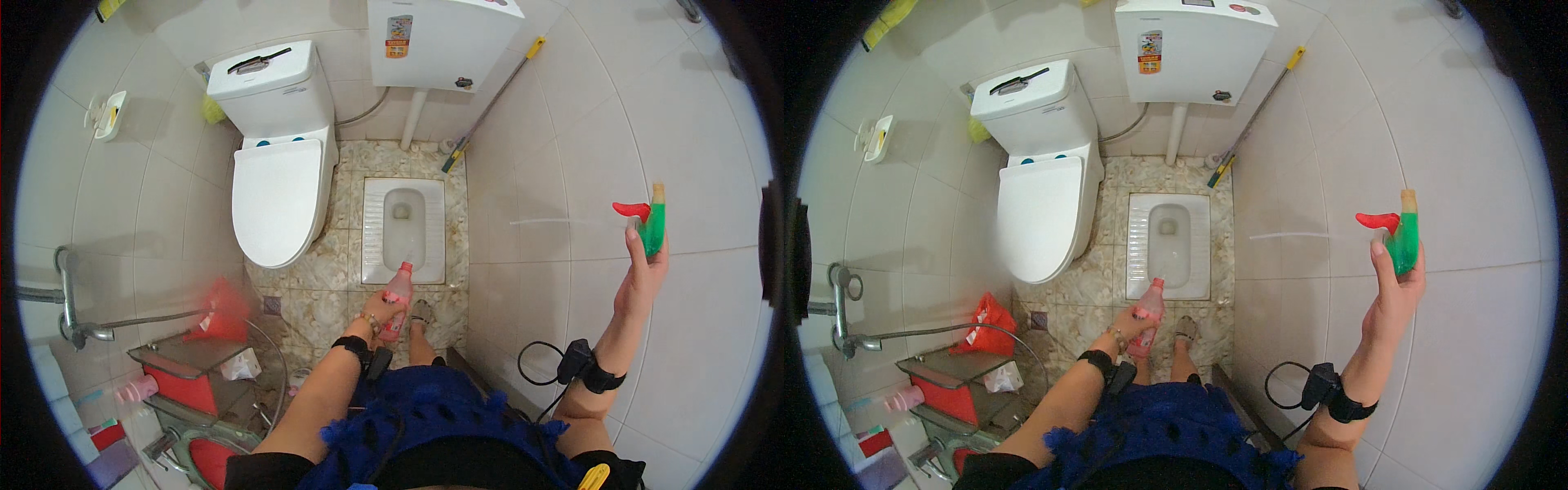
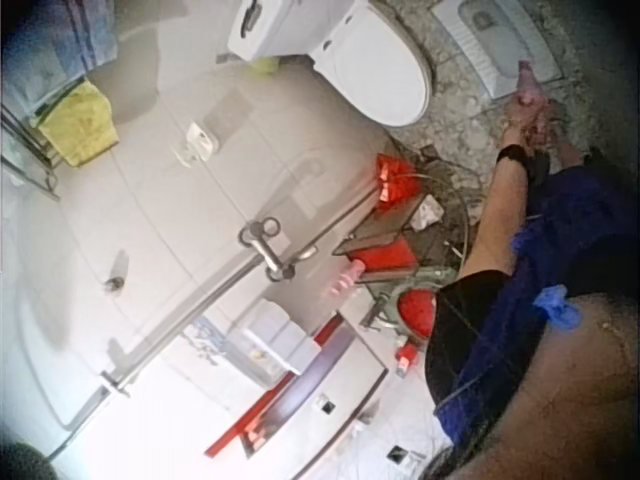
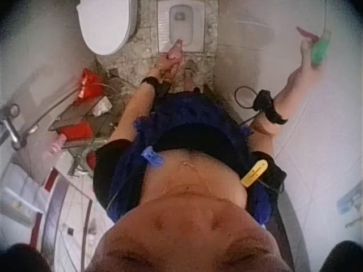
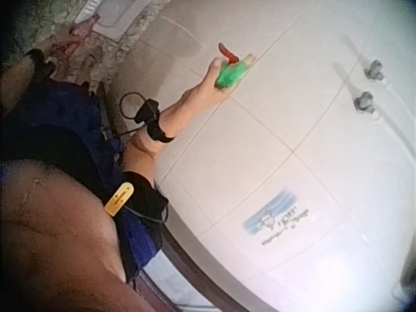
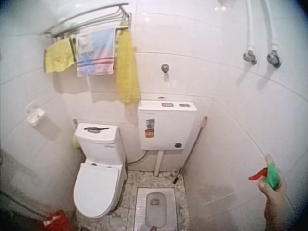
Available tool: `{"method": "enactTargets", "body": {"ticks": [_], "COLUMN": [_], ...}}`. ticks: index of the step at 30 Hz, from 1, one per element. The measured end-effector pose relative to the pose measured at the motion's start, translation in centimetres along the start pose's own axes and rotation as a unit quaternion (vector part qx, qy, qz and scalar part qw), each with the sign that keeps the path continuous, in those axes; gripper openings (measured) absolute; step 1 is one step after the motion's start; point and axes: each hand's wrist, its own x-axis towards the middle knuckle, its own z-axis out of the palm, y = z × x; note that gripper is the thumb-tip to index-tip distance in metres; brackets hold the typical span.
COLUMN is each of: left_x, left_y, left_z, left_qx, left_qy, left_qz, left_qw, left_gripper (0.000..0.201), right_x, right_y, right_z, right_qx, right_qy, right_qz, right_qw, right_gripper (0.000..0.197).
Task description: Cleaning a bathroom floor and a squat toilet using a spray bottle and a cleaning brush on a pole.
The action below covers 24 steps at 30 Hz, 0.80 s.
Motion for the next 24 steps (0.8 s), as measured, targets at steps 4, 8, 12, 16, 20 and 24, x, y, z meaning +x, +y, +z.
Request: {"method": "enactTargets", "body": {"ticks": [4,8,12,16,20,24], "left_x": [2.0,2.0,1.2,0.2,0.3,0.6], "left_y": [-1.0,0.8,2.1,3.2,1.2,-3.8], "left_z": [0.7,0.6,0.4,0.6,0.8,0.9], "left_qx": [-0.051,-0.012,-0.047,-0.13,-0.161,-0.235], "left_qy": [-0.012,-0.001,0.013,0.02,0.065,0.128], "left_qz": [-0.024,-0.026,0.044,0.139,0.179,0.175], "left_qw": [0.998,1.0,0.998,0.981,0.968,0.947], "left_gripper": [0.079,0.079,0.069,0.063,0.063,0.066], "right_x": [-0.1,-0.2,-0.5,-0.5,-0.7,-1.0], "right_y": [0.5,1.3,1.7,2.4,2.7,2.4], "right_z": [-0.8,-1.7,-1.6,-1.8,-0.6,2.1], "right_qx": [0.013,-0.003,-0.006,-0.025,-0.014,-0.003], "right_qy": [0.004,0.01,0.013,-0.006,-0.025,-0.04], "right_qz": [-0.006,0.001,0.01,0.031,0.03,0.013], "right_qw": [1.0,1.0,1.0,0.999,0.999,0.999], "right_gripper": [0.037,0.038,0.039,0.047,0.047,0.038]}}
